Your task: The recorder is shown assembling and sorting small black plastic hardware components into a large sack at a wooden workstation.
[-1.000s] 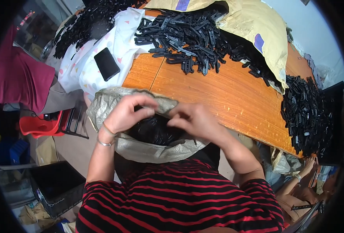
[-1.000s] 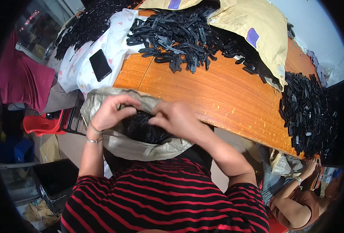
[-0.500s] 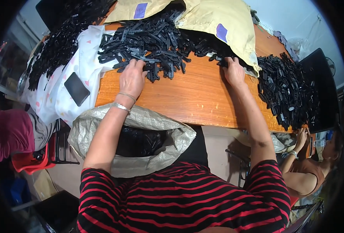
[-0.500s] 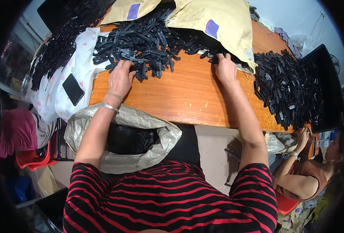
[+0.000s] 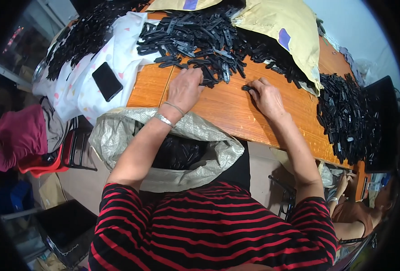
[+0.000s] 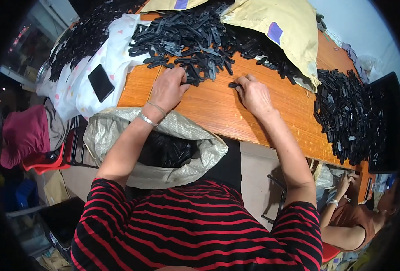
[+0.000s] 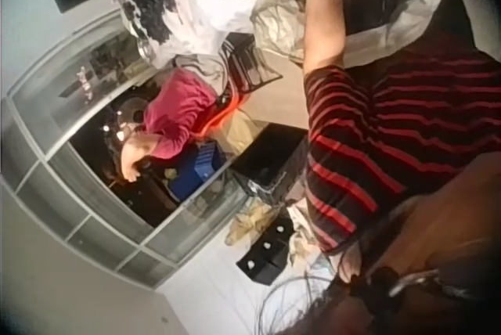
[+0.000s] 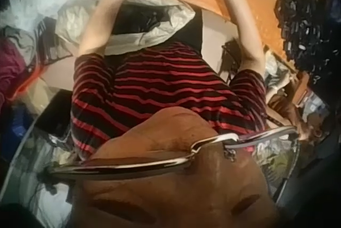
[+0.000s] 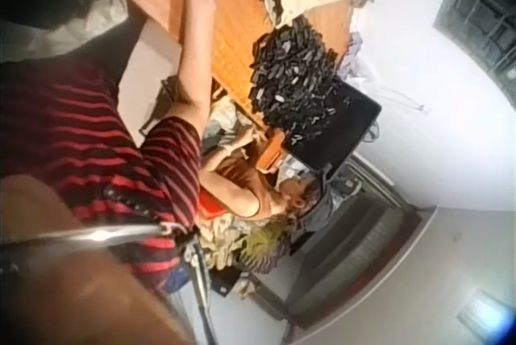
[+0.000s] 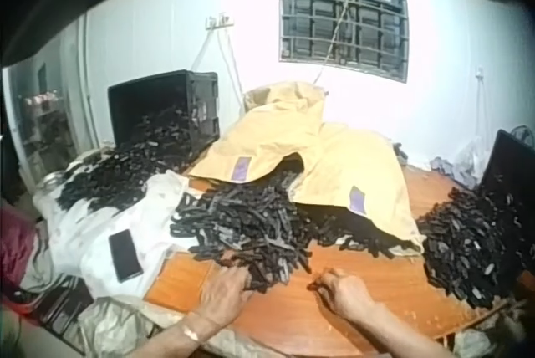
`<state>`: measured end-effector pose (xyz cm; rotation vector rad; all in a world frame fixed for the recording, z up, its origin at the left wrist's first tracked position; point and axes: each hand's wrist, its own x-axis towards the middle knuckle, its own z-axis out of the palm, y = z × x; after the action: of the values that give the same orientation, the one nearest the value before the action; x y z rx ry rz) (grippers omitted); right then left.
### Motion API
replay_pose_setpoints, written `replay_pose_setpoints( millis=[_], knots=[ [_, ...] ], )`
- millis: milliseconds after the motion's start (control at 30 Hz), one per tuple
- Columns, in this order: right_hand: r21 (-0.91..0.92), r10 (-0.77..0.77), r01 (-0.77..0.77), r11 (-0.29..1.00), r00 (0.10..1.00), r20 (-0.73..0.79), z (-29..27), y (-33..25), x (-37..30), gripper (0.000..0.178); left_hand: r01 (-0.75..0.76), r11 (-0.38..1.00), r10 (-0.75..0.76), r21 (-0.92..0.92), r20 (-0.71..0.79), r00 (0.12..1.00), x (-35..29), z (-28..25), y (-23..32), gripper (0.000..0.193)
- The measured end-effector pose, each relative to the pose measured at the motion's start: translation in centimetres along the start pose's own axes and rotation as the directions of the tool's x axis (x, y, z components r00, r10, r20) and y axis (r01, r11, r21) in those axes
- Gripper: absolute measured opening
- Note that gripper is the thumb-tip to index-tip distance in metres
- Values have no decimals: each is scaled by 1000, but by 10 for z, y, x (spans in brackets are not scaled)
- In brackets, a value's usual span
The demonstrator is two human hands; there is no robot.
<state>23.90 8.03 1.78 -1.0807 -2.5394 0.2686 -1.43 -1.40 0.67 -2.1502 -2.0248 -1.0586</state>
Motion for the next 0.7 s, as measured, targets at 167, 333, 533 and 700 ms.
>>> replay_pose_setpoints(
  millis=[167, 333, 533, 700],
  knots=[
    [-33, -22, 25, 999, 996, 83, -5, 1, 1, 20, 236, 959, -232, -155, 41, 972, -3, -3, 1, 25],
    [167, 36, -39, 985, 999, 21, -6, -34, 1, 20, 456, 749, -445, -480, 146, 884, -7, 8, -1, 31],
    [571, 86, 40, 820, 977, -193, 18, -82, 8, 15, 342, 725, -354, -598, 102, 930, -5, 11, 35, 29],
    [667, 182, -37, 744, 972, -150, 16, -85, 7, 15, 264, 545, -244, -796, 150, 958, -11, 3, 35, 24]
  ],
)
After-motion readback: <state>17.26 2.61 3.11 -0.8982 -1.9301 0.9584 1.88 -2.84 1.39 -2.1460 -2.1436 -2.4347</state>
